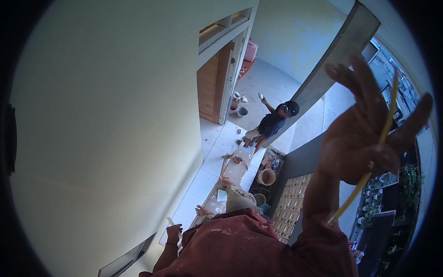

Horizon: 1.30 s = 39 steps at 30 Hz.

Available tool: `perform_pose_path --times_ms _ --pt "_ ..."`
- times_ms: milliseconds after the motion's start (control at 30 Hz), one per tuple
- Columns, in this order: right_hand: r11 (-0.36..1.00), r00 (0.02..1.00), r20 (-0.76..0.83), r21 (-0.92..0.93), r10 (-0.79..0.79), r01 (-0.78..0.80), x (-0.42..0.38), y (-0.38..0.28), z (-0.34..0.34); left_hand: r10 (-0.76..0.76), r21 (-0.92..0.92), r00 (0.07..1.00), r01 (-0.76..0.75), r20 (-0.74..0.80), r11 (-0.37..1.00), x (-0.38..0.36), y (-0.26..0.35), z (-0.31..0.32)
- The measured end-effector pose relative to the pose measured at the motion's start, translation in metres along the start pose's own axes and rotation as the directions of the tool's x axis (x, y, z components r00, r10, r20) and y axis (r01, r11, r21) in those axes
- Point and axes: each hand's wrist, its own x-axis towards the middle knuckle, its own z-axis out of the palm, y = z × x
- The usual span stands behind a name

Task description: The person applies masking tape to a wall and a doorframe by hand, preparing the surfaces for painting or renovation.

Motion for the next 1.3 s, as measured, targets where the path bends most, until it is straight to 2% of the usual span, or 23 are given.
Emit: perform_pose_path --times_ms 33,67,133,167,200,267,333,400,433,500,533,600,667,700,800,900,1000,1067,1100,1133,1167,1200,1300 --pt "0.996 0.995 -0.046 -0.038 -0.084 0.083 0.009 -0.009 -0.015 -0.438 -0.490 0.898 0.400 0.041 0.774 0.001 0.028 -0.002" --pt "0.987 0.988 -0.074 -0.088 -0.139 0.132 0.013 -0.017 -0.025 -0.103 -0.140 0.995 0.099 -0.015 0.985 0.006 -0.002 0.001" --pt "0.966 0.988 -0.098 -0.239 -0.121 0.095 0.005 -0.020 -0.031 -0.063 0.080 0.996 0.058 0.056 0.995 0.015 -0.010 -0.001" --pt "0.945 0.991 -0.110 -0.326 -0.076 0.037 -0.003 -0.019 -0.029 0.048 -0.024 0.999 -0.047 0.014 0.999 0.017 -0.008 0.000" --pt "0.937 0.987 -0.158 -0.342 0.021 -0.074 -0.018 -0.015 -0.014 0.085 0.229 0.986 -0.117 0.146 0.966 0.017 -0.007 -0.005" --pt "0.884 0.946 -0.191 -0.345 0.262 -0.315 -0.046 -0.011 0.022 0.207 0.605 0.938 -0.339 0.279 0.720 0.011 0.013 -0.017" --pt "0.841 0.849 -0.140 -0.127 0.510 -0.526 -0.113 0.024 0.038 0.119 0.504 0.953 -0.251 0.278 0.827 0.019 -0.001 -0.013" --pt "0.629 0.630 0.050 -0.157 0.775 -0.761 -0.208 0.057 0.042 0.071 0.432 0.958 -0.190 0.278 0.882 0.025 -0.010 -0.012" --pt "0.481 0.447 0.181 -0.367 0.876 -0.796 -0.271 0.066 0.039 0.065 0.417 0.960 -0.179 0.274 0.891 0.027 -0.012 -0.015" --pt "0.247 0.045 0.281 -0.741 0.959 -0.625 -0.376 0.059 0.049 0.056 0.270 0.977 -0.111 0.204 0.957 0.028 -0.015 -0.020" --pt "0.282 0.028 0.306 -0.834 0.951 -0.475 -0.427 0.047 0.050 0.044 0.127 0.990 -0.061 0.134 0.990 0.031 -0.010 -0.022" --pt "0.196 -0.178 0.324 -0.839 0.929 -0.507 -0.520 0.019 0.044 0.006 -0.075 0.999 -0.003 0.045 0.997 0.030 -0.007 -0.027" --pt "0.201 -0.174 0.347 -0.810 0.922 -0.551 -0.555 0.035 0.033 -0.018 -0.177 1.000 0.017 -0.001 0.984 0.032 -0.017 -0.033" --pt "0.205 -0.169 0.359 -0.794 0.918 -0.573 -0.554 0.039 0.032 -0.198 -0.037 0.978 0.201 0.070 0.979 0.032 -0.021 -0.039" --pt "0.077 -0.244 0.230 -0.856 0.942 -0.511 -0.529 0.049 0.027 -0.214 -0.108 0.974 0.221 0.073 0.969 0.027 -0.027 -0.044" --pt "0.073 -0.217 0.190 -0.887 0.957 -0.455 -0.542 0.040 0.033 -0.018 -0.006 1.000 0.018 0.011 1.000 0.017 -0.024 -0.051" --pt "0.147 -0.200 0.286 -0.844 0.937 -0.516 -0.577 0.046 0.021 -0.182 -0.057 0.983 0.184 0.035 0.981 0.005 -0.027 -0.048" --pt "0.173 -0.174 0.312 -0.821 0.934 -0.545 -0.575 0.047 0.025 -0.162 0.137 0.982 0.148 0.095 0.979 0.000 -0.025 -0.049" --pt "0.147 -0.212 0.294 -0.841 0.932 -0.520 -0.561 0.045 0.032 -0.122 0.486 0.973 0.012 0.195 0.874 -0.006 -0.032 -0.047" --pt "0.112 -0.248 0.262 -0.864 0.933 -0.490 -0.553 0.046 0.031 -0.080 0.742 0.953 -0.174 0.293 0.648 -0.013 -0.007 -0.055" --pt "0.138 -0.211 0.260 -0.876 0.942 -0.462 -0.560 0.047 0.031 -0.238 0.483 0.945 0.105 0.223 0.869 -0.011 -0.028 -0.042" --pt "0.137 -0.213 0.264 -0.870 0.941 -0.474 -0.559 0.043 0.030 -0.389 0.136 0.909 0.371 0.148 0.919 -0.008 -0.028 -0.037" --pt "0.148 -0.211 0.287 -0.850 0.934 -0.505 -0.548 0.042 0.031 -0.236 0.709 0.916 -0.071 0.325 0.702 -0.014 0.004 -0.045"
